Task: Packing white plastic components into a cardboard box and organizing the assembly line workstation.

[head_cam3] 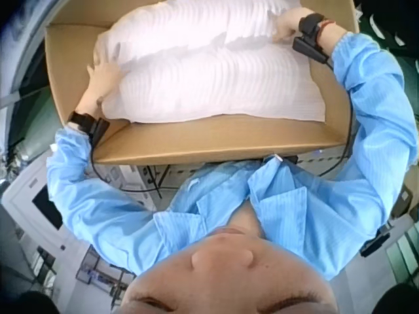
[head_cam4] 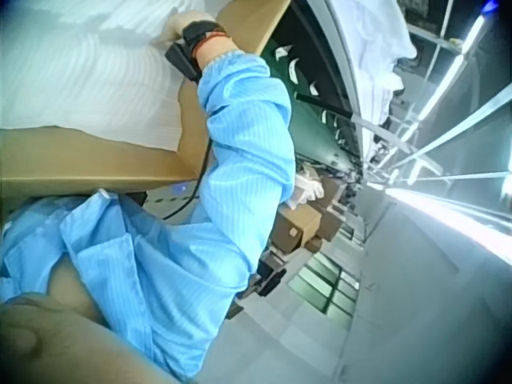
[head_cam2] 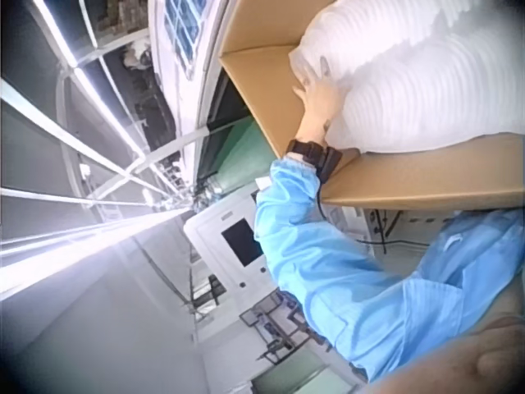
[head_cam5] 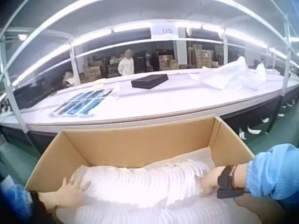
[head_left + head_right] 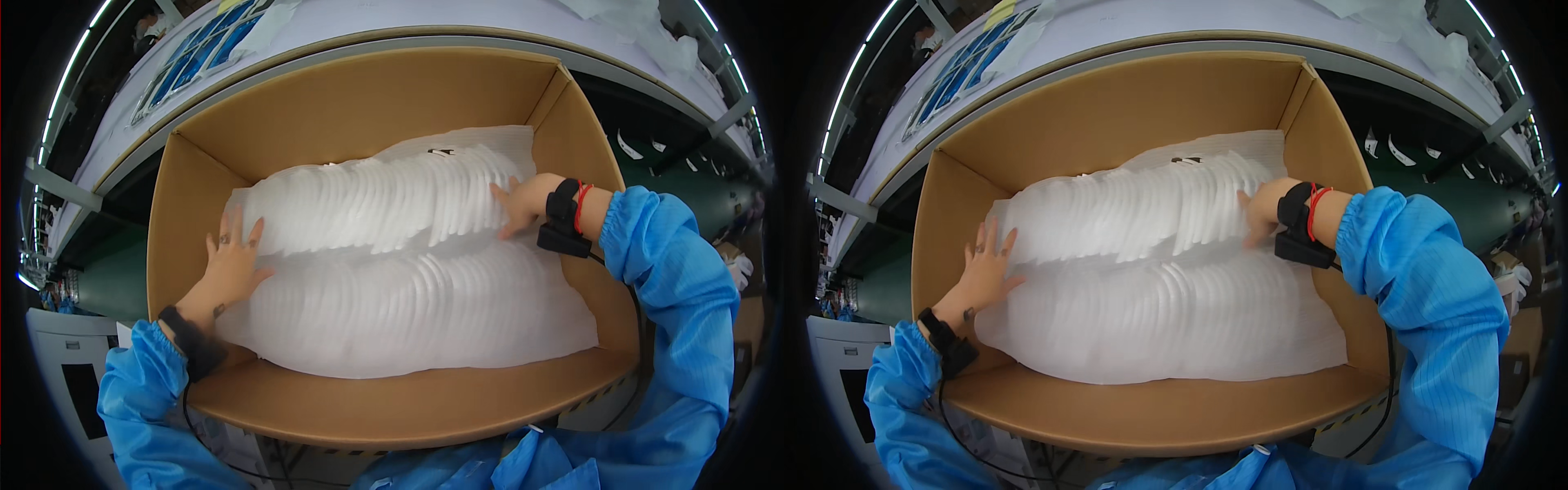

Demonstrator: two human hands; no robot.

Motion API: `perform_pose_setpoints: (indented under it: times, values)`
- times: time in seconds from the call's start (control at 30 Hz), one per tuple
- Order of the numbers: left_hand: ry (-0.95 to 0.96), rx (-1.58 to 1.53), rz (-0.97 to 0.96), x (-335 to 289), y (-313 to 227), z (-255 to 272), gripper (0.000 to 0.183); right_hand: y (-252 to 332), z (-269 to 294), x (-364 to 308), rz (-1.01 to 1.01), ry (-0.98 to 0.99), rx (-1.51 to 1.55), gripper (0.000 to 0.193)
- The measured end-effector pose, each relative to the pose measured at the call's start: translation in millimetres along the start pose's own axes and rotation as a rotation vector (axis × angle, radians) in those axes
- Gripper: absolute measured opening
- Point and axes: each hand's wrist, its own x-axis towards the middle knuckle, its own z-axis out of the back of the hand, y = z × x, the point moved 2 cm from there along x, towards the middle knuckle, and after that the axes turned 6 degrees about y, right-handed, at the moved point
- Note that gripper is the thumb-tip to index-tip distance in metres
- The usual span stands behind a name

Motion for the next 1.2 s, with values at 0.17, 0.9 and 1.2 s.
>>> perform_pose_setpoints:
  times: [0.17, 0.9, 1.2]
  values:
    - [0.097, -0.472, 0.036, 50.2, 25.9, -33.8, 0.086, -7.6, 15.0, 6.3, -0.148, -0.045, 0.045, 0.114]
    - [-0.3, -0.627, 0.102, 94.3, 46.5, -36.0, 0.061, -5.0, 35.6, 33.9, -0.188, -0.571, 0.177, 0.064]
    - [0.617, -0.741, 0.241, -31.4, 53.9, -25.6, 0.054, 85.1, -55.0, -112.1, 0.526, -0.276, 0.042, 0.067]
